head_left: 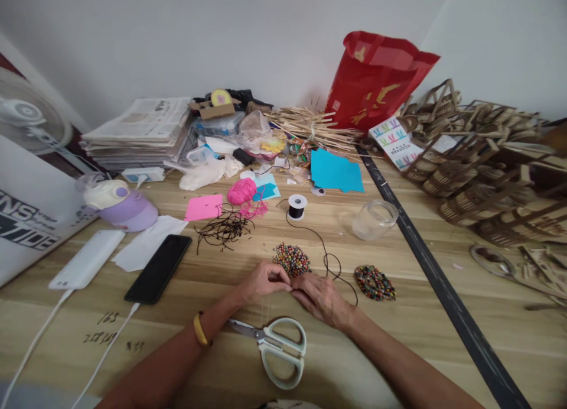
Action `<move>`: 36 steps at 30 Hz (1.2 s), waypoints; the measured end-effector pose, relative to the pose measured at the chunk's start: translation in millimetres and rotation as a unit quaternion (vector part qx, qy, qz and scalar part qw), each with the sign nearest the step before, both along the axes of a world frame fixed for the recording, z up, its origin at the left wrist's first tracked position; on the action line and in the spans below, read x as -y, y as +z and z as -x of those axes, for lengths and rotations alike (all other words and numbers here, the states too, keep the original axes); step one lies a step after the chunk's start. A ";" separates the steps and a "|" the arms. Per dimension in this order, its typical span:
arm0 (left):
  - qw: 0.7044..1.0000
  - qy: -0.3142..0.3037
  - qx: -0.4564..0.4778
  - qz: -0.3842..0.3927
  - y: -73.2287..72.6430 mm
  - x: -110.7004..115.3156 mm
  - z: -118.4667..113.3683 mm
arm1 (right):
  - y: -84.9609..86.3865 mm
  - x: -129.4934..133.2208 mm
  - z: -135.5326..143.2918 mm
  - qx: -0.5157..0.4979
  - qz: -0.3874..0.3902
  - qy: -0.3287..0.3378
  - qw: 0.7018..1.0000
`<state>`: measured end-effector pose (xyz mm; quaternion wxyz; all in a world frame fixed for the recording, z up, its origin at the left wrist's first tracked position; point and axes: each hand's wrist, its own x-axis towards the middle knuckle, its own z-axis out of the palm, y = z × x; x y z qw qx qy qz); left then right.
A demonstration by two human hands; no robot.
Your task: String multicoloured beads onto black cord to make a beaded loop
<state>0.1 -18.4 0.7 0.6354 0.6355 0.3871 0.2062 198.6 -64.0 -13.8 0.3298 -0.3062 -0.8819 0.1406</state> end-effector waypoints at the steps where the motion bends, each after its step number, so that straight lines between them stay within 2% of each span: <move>1: 1.000 -0.004 -0.005 -0.009 0.1 -0.1 0.1 | 0.2 0.0 0.0 0.000 0.000 0.000 1.000; 6: 0.998 -0.018 -0.032 -0.045 0.6 0.0 0.3 | -0.1 -0.4 0.1 0.000 0.000 -0.001 1.000; 19: 0.997 -0.038 -0.021 -0.059 1.6 -0.9 1.8 | -4.7 0.8 -2.4 0.013 -0.013 -0.032 0.999; 29: 0.996 -0.042 -0.028 -0.077 5.0 0.7 1.9 | -3.6 0.2 -2.7 0.005 0.001 -0.014 1.000; 36: 0.993 -0.067 -0.034 -0.094 7.7 1.3 2.1 | 2.2 0.7 -0.6 -0.002 -0.012 0.000 1.000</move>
